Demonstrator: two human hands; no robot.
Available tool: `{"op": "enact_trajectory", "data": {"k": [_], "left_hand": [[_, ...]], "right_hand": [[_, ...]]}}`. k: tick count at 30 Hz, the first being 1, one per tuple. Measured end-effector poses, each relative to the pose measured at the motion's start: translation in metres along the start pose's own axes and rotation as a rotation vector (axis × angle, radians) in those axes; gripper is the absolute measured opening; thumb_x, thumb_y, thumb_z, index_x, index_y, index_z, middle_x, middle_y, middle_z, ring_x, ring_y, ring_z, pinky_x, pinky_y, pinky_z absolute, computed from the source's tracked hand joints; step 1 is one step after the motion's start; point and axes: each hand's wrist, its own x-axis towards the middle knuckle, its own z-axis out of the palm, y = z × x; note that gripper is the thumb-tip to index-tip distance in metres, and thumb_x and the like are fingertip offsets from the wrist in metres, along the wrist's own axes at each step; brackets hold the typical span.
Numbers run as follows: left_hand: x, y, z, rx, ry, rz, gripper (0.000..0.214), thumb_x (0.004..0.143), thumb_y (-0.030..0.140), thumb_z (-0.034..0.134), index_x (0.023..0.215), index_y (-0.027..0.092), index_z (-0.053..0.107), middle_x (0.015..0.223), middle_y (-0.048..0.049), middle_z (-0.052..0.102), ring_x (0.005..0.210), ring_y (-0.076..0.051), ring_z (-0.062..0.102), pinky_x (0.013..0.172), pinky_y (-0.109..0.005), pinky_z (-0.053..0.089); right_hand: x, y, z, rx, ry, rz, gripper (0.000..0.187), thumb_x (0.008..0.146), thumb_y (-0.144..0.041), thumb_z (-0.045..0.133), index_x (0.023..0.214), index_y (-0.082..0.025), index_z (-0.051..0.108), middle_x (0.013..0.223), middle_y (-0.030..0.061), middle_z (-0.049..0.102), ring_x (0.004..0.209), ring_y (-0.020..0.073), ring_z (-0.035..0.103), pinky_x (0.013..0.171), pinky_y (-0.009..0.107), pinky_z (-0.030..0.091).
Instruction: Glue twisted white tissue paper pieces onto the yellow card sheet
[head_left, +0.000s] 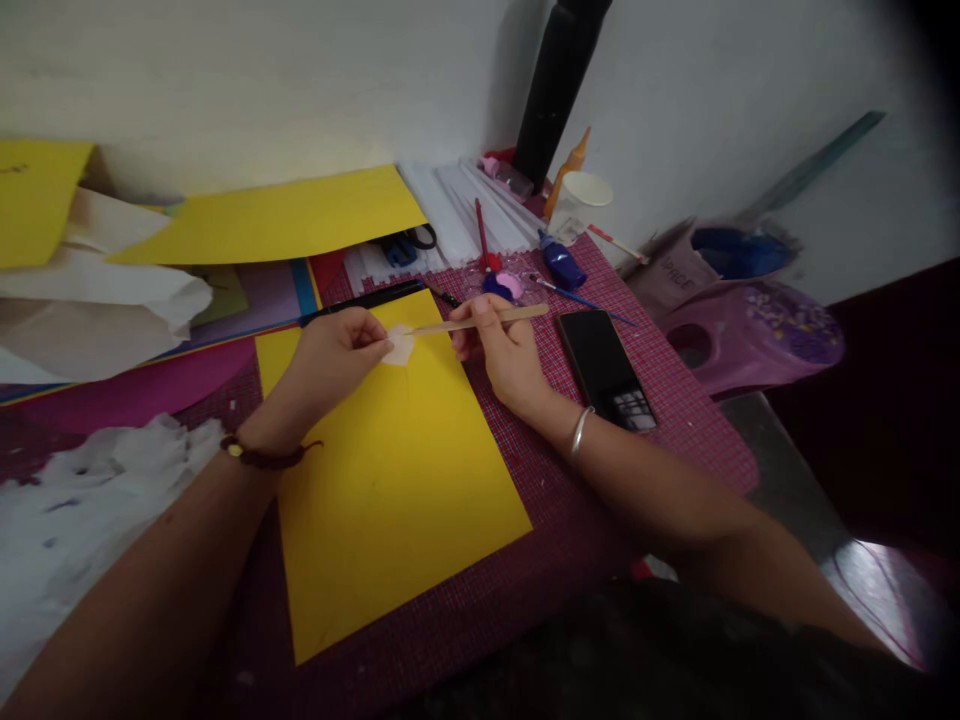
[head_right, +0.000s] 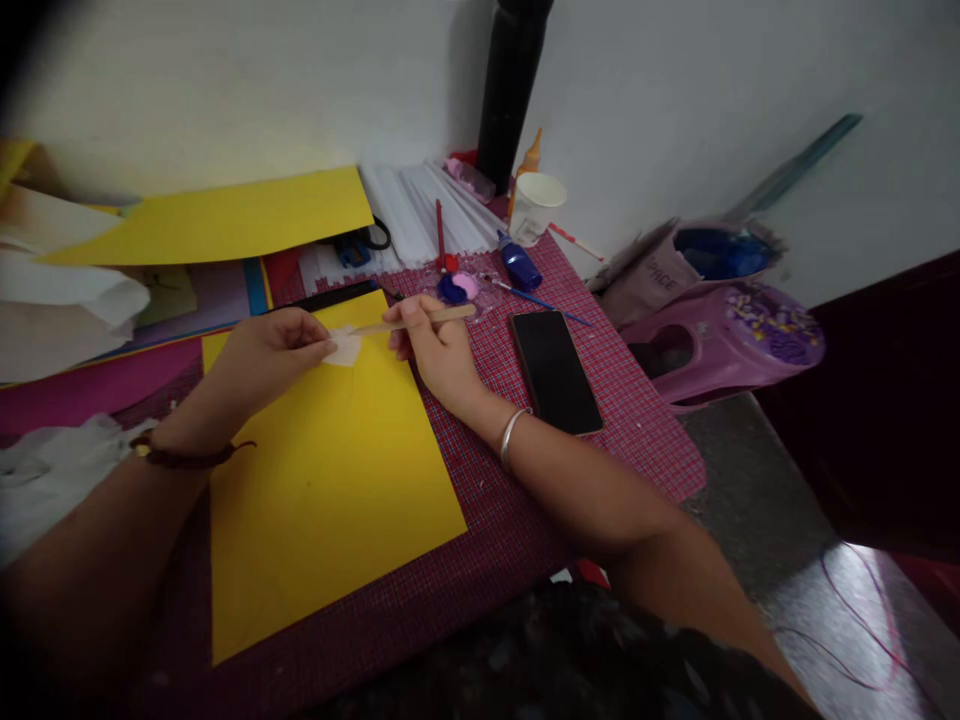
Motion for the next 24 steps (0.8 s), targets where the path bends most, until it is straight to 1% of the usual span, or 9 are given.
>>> {"op": "enact_trajectory", "data": {"k": [4, 9, 12, 15, 18, 21, 24], "left_hand": [[0.001, 0.001, 0.003, 0.039, 0.034, 0.014, 0.013, 0.073, 0.029, 0.067, 0.067, 0.02, 0.06, 0.062, -0.0006, 0.058, 0.056, -0.014, 0.046, 0.053, -0.027, 0.031], [0.003, -0.005, 0.008, -0.039, 0.057, 0.012, 0.016, 0.074, 0.034, 0.067, 0.07, 0.02, 0.061, 0.066, -0.0019, 0.061, 0.059, -0.015, 0.048, 0.053, -0.026, 0.032], [0.005, -0.01, 0.011, -0.069, 0.075, 0.005, 0.016, 0.075, 0.034, 0.069, 0.071, 0.021, 0.062, 0.069, -0.0033, 0.062, 0.061, -0.017, 0.05, 0.055, -0.028, 0.033], [0.006, -0.011, 0.013, -0.099, 0.094, -0.007, 0.015, 0.076, 0.031, 0.071, 0.069, 0.022, 0.061, 0.068, -0.0032, 0.061, 0.06, -0.017, 0.05, 0.054, -0.029, 0.032], [0.005, -0.01, 0.014, -0.136, 0.129, 0.011, 0.017, 0.076, 0.031, 0.074, 0.069, 0.022, 0.061, 0.067, -0.0025, 0.061, 0.06, -0.017, 0.049, 0.055, -0.029, 0.032], [0.002, -0.009, 0.012, -0.147, 0.199, 0.006, 0.016, 0.081, 0.034, 0.07, 0.076, 0.02, 0.062, 0.069, -0.0015, 0.06, 0.063, -0.016, 0.049, 0.057, -0.028, 0.033], [0.0, -0.011, 0.009, -0.15, 0.221, -0.054, 0.016, 0.085, 0.035, 0.063, 0.08, 0.02, 0.061, 0.067, 0.0007, 0.054, 0.061, -0.016, 0.045, 0.058, -0.028, 0.032]], "right_hand": [[-0.003, 0.0, 0.002, -0.067, -0.099, -0.049, 0.05, 0.1, -0.07, 0.046, 0.09, -0.024, 0.062, 0.07, -0.0022, 0.058, 0.062, 0.0109, 0.055, 0.06, 0.025, 0.049], [-0.003, 0.007, 0.003, -0.122, -0.191, -0.119, 0.05, 0.1, -0.07, 0.045, 0.09, -0.024, 0.061, 0.077, -0.0005, 0.061, 0.067, 0.0124, 0.058, 0.063, 0.028, 0.049], [-0.003, 0.01, 0.003, -0.161, -0.222, -0.131, 0.046, 0.102, -0.066, 0.045, 0.093, -0.023, 0.062, 0.081, 0.0007, 0.063, 0.072, 0.0132, 0.059, 0.066, 0.028, 0.049], [-0.002, 0.012, 0.002, -0.223, -0.245, -0.136, 0.042, 0.104, -0.061, 0.044, 0.097, -0.024, 0.063, 0.083, 0.0013, 0.064, 0.075, 0.0142, 0.059, 0.067, 0.029, 0.048], [-0.001, 0.012, 0.002, -0.284, -0.277, -0.158, 0.033, 0.104, -0.052, 0.048, 0.1, -0.024, 0.065, 0.086, 0.0021, 0.066, 0.078, 0.0155, 0.061, 0.07, 0.029, 0.049], [-0.001, 0.011, 0.001, -0.322, -0.307, -0.201, 0.023, 0.104, -0.04, 0.051, 0.101, -0.024, 0.067, 0.093, 0.0032, 0.068, 0.084, 0.0169, 0.063, 0.076, 0.031, 0.051], [-0.002, 0.01, 0.001, -0.379, -0.328, -0.258, 0.018, 0.103, -0.033, 0.052, 0.102, -0.025, 0.067, 0.099, 0.0041, 0.07, 0.09, 0.0182, 0.064, 0.086, 0.035, 0.052]]}}
